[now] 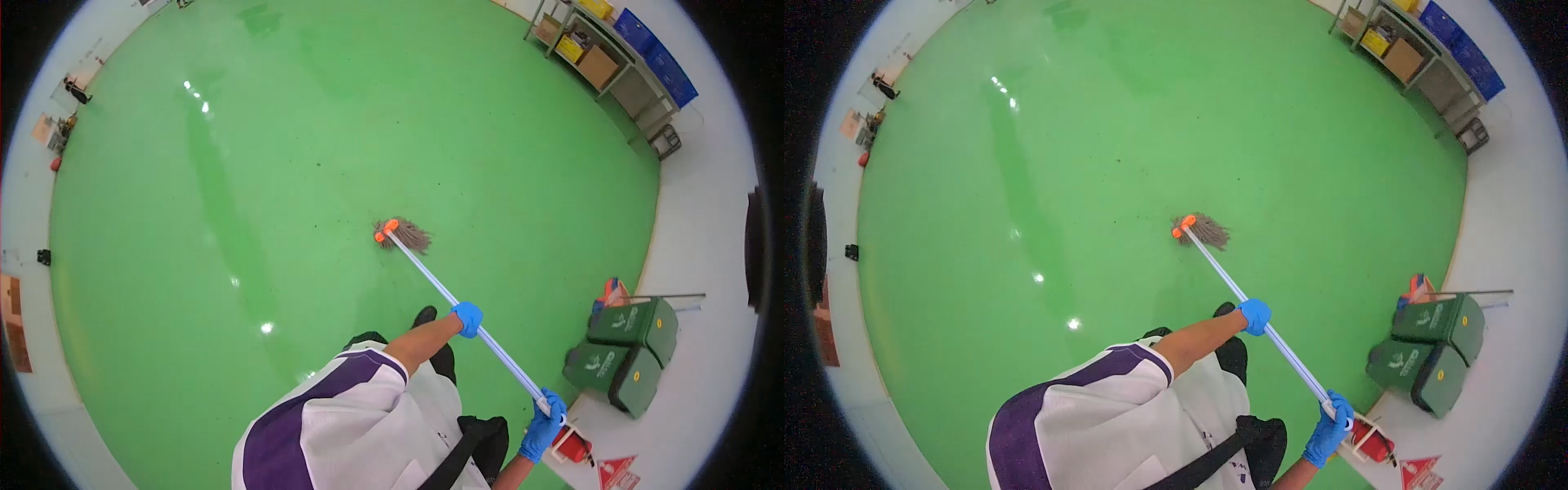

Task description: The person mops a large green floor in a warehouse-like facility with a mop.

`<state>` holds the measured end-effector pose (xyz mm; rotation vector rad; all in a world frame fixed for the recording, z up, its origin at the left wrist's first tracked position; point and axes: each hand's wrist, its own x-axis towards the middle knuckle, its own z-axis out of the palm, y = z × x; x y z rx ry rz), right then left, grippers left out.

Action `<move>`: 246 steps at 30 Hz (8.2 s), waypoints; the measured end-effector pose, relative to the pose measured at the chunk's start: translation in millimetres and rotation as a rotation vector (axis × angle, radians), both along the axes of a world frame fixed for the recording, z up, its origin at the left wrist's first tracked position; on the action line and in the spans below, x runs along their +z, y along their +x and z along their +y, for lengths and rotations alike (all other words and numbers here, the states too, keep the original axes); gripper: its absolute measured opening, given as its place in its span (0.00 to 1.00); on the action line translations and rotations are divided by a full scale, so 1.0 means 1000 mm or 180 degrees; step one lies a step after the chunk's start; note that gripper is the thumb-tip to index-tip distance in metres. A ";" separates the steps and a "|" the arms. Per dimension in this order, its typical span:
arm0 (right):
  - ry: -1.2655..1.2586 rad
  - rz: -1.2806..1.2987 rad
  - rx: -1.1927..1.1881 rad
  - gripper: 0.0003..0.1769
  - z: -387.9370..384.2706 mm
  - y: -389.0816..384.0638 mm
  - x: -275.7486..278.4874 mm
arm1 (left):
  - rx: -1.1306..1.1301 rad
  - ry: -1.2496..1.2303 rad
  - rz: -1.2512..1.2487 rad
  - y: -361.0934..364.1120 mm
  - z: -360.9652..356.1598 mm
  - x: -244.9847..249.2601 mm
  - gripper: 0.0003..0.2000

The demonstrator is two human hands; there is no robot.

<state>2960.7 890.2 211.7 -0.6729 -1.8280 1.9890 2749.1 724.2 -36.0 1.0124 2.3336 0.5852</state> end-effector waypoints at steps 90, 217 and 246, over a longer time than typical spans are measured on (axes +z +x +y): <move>-0.0442 0.0164 0.2657 0.16 -0.262 -0.303 0.074 | 0.3616 0.1320 0.0315 -0.024 -0.269 0.048 0.07; -0.0333 -0.0318 0.2776 0.06 1.078 -0.597 0.044 | 0.2639 -0.0671 0.0098 -0.392 0.975 0.004 0.12; -0.0304 -0.0619 0.5183 0.05 1.185 -1.037 0.035 | 0.4554 -0.1836 -0.0228 -0.640 1.106 0.057 0.10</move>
